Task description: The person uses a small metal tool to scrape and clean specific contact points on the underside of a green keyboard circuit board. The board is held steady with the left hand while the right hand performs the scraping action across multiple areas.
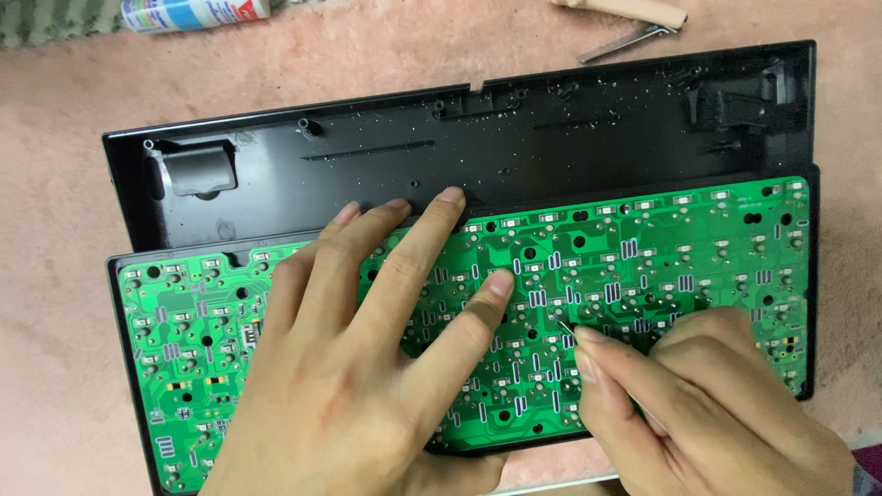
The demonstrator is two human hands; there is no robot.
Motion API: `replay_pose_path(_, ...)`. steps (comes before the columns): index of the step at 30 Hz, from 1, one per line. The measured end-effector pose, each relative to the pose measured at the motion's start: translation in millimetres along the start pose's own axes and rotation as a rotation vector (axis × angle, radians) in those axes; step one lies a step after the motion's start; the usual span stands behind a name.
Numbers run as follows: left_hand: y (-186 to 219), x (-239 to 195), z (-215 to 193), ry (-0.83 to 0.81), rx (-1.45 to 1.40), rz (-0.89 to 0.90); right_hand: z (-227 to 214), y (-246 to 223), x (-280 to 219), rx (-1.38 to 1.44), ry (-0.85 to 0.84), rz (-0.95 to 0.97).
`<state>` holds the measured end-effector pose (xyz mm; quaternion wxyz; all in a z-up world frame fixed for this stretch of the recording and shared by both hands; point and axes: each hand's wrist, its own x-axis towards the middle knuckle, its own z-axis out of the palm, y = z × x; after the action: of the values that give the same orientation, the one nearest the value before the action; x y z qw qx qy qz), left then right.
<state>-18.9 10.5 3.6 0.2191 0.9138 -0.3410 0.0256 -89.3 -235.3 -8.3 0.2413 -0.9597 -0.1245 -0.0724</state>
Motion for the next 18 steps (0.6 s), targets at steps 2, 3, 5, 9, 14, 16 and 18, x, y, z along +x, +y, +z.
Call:
replay_pose_path(2,0,1,0,0.005,0.003,0.003,-3,1,-2,-0.021,-0.042,0.004)
replay_pose_path(3,0,1,0,0.01,0.007,0.007,-5,2,-3,-0.041,-0.084,0.009)
replay_pose_path(5,1,0,-1,0.007,0.002,0.0,-4,4,-7,-0.034,-0.086,0.021)
replay_pose_path(9,1,0,0,0.012,-0.004,-0.003,3,-1,4,0.033,0.042,-0.022)
replay_pose_path(14,-2,-2,1,0.0,0.016,0.028,4,4,2,0.003,0.047,-0.082)
replay_pose_path(16,-2,-2,1,0.006,0.008,0.026,7,5,3,0.013,0.08,-0.095)
replay_pose_path(18,0,-4,1,-0.007,0.0,0.03,6,2,5,0.018,0.081,-0.1)
